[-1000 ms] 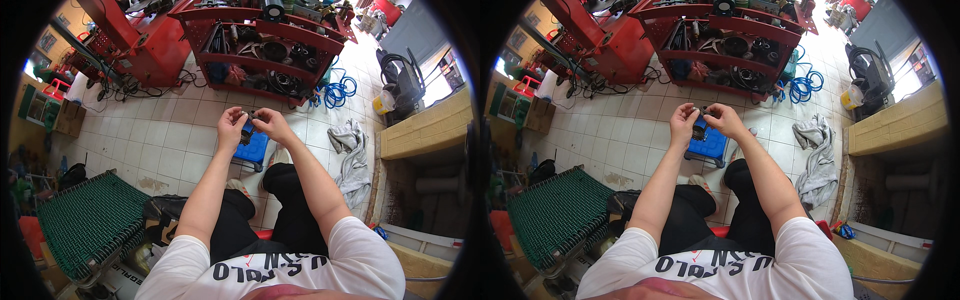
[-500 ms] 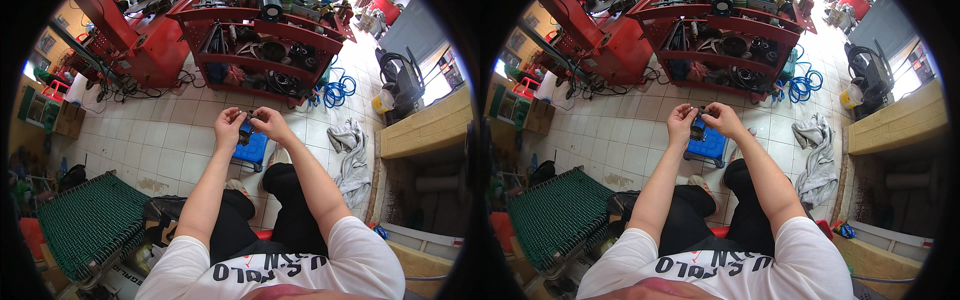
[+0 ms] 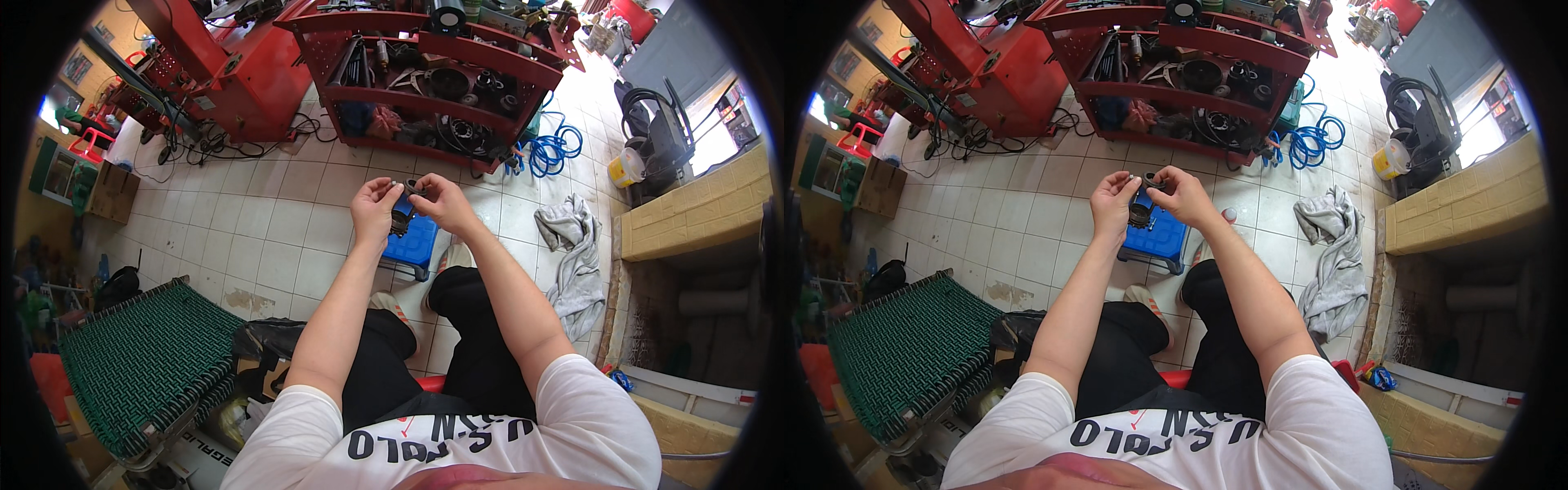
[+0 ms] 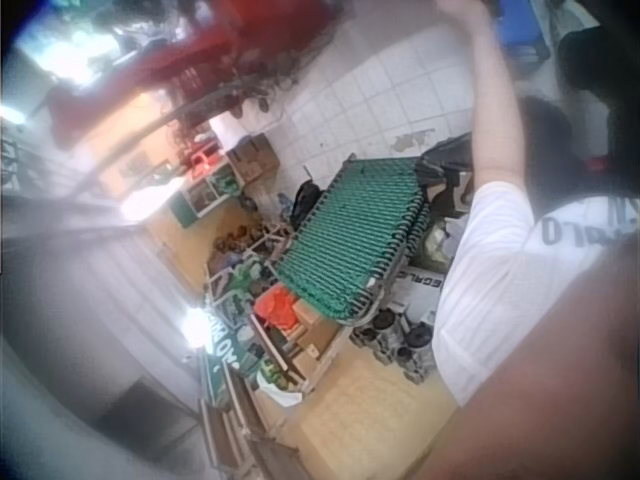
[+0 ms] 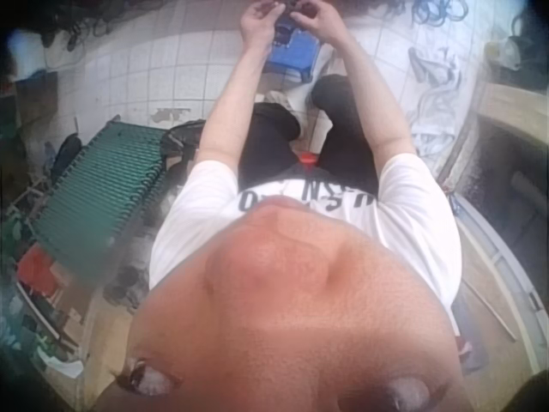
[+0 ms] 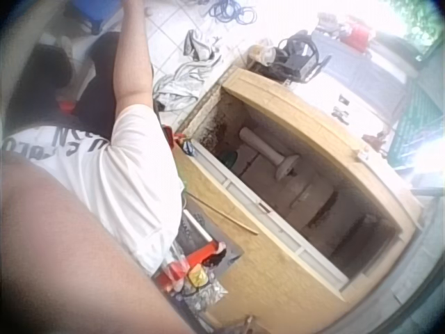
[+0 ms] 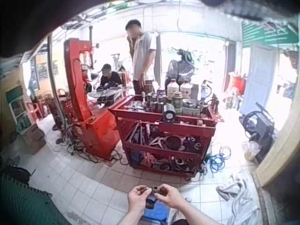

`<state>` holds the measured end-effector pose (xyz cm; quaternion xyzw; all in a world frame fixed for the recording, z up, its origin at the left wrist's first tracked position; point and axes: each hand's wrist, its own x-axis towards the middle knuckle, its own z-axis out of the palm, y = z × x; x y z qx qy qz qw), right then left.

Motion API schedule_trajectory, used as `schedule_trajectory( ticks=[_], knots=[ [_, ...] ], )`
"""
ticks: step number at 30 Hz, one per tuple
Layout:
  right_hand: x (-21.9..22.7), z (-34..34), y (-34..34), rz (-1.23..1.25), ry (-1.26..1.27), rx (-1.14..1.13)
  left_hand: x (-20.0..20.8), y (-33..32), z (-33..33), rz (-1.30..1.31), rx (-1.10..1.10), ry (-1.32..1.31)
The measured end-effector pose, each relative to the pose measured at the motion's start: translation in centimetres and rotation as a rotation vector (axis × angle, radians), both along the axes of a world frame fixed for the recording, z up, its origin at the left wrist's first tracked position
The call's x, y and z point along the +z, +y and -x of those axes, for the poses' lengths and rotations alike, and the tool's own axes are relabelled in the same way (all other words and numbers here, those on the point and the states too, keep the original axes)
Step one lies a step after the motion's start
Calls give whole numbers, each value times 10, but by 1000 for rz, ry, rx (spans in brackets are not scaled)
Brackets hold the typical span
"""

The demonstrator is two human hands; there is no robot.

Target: The person sits on a low stool in a workshop and assembles a small mechanical component, likely a carburetor, using a screwdriver. They manipulate the metal parts, insert screws, and tighten them while occasionally picking up and placing down tools on a blue stool.

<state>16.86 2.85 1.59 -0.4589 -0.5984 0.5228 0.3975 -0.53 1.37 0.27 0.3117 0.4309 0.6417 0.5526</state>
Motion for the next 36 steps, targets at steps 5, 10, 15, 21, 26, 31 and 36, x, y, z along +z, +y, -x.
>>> schedule_trajectory(
  ticks=[5,10,15,21,26,31,36],
  knots=[
    [11,7,-8,-72,-135,-35,-4,1,2,58,0,-95],
    [14,9,-11,-125,-185,-76,-5,1,2,81,1,-135],
    [16,12,-14,-150,-199,-89,-7,2,3,91,-6,-140],
    [16,12,-15,-147,-191,-90,-8,2,2,84,-7,-146],
    [13,11,-13,-144,-194,-88,-11,2,2,98,-8,-157],
    [11,11,-13,-148,-230,-89,-14,2,3,139,5,-128],
    [11,12,-13,-146,-238,-89,-13,2,2,166,4,-139]
  ],
)
